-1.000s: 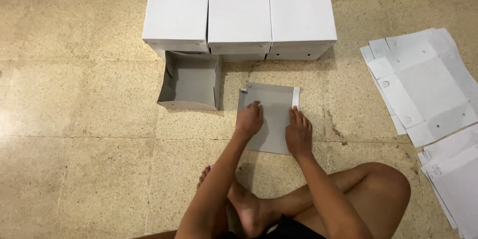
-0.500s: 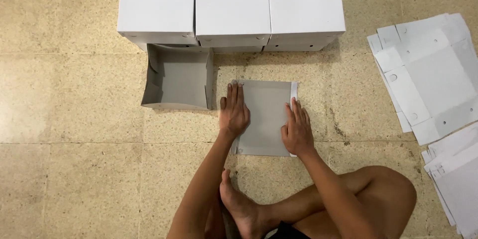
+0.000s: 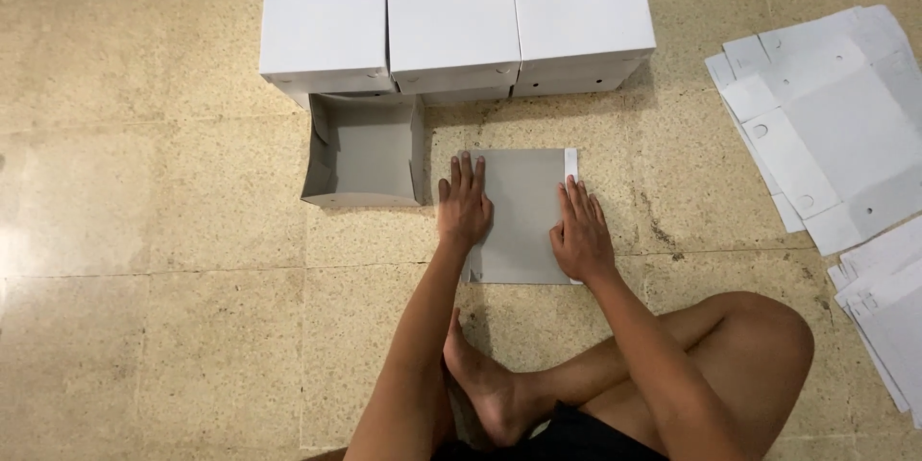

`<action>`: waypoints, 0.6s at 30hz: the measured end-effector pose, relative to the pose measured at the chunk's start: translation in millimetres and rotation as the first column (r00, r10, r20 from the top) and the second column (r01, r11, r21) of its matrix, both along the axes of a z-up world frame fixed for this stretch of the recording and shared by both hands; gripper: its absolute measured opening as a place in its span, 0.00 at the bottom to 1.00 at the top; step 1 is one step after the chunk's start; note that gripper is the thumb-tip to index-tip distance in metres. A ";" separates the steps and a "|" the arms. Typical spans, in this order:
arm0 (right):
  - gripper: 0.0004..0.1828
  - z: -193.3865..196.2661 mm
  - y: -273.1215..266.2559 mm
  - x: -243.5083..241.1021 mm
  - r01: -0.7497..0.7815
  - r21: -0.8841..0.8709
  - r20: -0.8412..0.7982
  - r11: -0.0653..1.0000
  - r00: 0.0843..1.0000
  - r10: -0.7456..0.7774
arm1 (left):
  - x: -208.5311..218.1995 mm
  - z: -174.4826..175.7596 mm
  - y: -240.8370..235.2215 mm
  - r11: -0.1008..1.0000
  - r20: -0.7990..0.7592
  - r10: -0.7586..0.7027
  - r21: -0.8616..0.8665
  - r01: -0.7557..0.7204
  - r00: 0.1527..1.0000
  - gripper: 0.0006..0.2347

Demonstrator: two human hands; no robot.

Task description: The person sits on the floor and assembles a white cardboard box from a flat sheet. They fold the sides and flaps, then secure the corners by inserting tabs into slots. Finally, they place the assembled box next to other completed boxes.

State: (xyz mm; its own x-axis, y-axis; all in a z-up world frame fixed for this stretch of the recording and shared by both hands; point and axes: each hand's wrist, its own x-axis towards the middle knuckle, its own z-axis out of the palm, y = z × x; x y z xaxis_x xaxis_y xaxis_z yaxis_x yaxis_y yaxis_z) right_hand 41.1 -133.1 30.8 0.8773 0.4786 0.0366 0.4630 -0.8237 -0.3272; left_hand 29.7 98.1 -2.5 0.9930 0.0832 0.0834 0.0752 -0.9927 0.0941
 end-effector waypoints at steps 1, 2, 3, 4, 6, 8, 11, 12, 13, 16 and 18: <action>0.34 1.7 0.5 -1.3 0.001 0.009 0.016 1.000 1.000 -0.001 | 2.4 0.1 -0.8 1.000 0.016 -0.001 0.009 0.001 1.000 0.28; 0.35 2.7 1.4 -1.7 0.006 -0.008 -0.002 1.000 1.000 -0.006 | 5.7 -0.3 -1.2 1.000 -0.054 0.007 -0.001 -0.007 0.999 0.29; 0.35 2.6 -0.2 -7.2 0.006 -0.031 -0.029 1.000 1.000 -0.007 | 2.7 -3.0 -4.2 1.000 -0.133 0.018 -0.016 -0.020 0.991 0.30; 0.35 5.3 0.6 -0.5 0.004 -0.027 -0.022 1.000 1.000 -0.004 | 6.9 0.5 -5.4 1.000 -0.127 0.021 -0.012 -0.023 0.992 0.30; 0.34 6.3 0.6 -0.5 0.012 -0.054 -0.067 0.998 0.998 -0.016 | 2.1 1.9 -9.9 0.999 -0.188 0.043 0.010 -0.042 0.981 0.31; 0.30 0.8 -6.9 -1.7 -0.002 -0.018 0.011 1.000 1.000 0.002 | -11.5 7.4 -14.6 0.999 -0.182 0.035 0.008 -0.034 0.983 0.32; 0.26 -7.3 -19.1 -7.4 -0.029 0.055 0.114 0.998 0.993 0.023 | -34.5 26.8 -20.2 0.994 -0.157 0.003 -0.110 -0.021 0.988 0.31; 0.26 -10.7 -22.9 -11.7 -0.044 0.096 0.138 0.994 0.990 0.030 | -44.2 34.7 -21.3 0.975 -0.135 -0.016 -0.222 -0.015 0.991 0.30; 0.26 -11.1 -22.0 -10.9 -0.043 0.097 0.141 0.994 0.990 0.029 | -44.0 37.9 -21.2 0.975 -0.132 -0.016 -0.221 -0.013 0.991 0.30; 0.27 -7.5 -20.6 -14.1 -0.021 0.092 0.162 0.996 0.987 0.006 | -44.2 42.5 -22.9 0.963 -0.149 -0.013 -0.269 -0.028 0.989 0.31; 0.33 2.9 -16.7 -14.8 -0.029 0.111 0.147 0.993 0.989 0.013 | -39.8 40.8 -22.9 0.981 -0.140 -0.039 -0.194 0.011 0.989 0.32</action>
